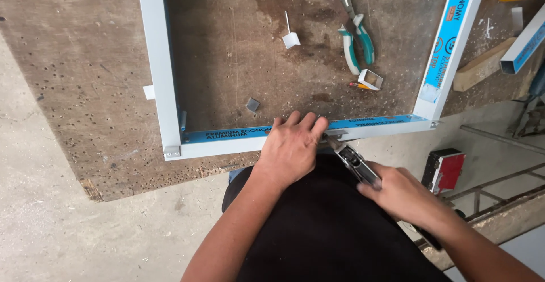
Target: The person assembles a rectangular aluminum frame on a workbench. They use a power drill to secure corner brackets, a rivet gun to fasten additional metal pieces, and a brush to clean the frame surface. The person also handles small metal corner pieces and screws during the process.
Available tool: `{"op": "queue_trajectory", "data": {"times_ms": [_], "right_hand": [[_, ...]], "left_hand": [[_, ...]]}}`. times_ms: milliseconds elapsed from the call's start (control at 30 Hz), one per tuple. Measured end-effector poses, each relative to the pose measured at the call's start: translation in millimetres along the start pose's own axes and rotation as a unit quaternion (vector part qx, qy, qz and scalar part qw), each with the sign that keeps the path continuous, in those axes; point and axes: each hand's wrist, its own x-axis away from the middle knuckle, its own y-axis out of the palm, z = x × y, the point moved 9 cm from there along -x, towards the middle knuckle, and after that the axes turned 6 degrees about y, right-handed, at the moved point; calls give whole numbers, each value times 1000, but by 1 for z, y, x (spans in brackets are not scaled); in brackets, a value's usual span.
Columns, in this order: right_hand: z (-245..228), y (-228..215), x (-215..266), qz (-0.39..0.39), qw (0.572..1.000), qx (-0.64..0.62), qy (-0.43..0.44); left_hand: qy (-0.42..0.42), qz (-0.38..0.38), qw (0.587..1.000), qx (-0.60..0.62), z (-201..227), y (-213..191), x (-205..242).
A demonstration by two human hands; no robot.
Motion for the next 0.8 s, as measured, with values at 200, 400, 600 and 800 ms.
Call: {"op": "queue_trajectory", "data": {"times_ms": [200, 400, 600, 800], "right_hand": [[32, 24, -35, 82, 991, -47, -99], [28, 26, -49, 117, 975, -129, -135], [5, 4, -44, 190, 968, -121, -107], [16, 15, -70, 248, 944, -158, -150]], "left_hand": [[-3, -4, 1000, -1, 0, 4, 2], [-2, 21, 1000, -5, 3, -5, 3], [-6, 37, 999, 0, 3, -5, 6], [-4, 33, 999, 8, 2, -6, 5]]}}
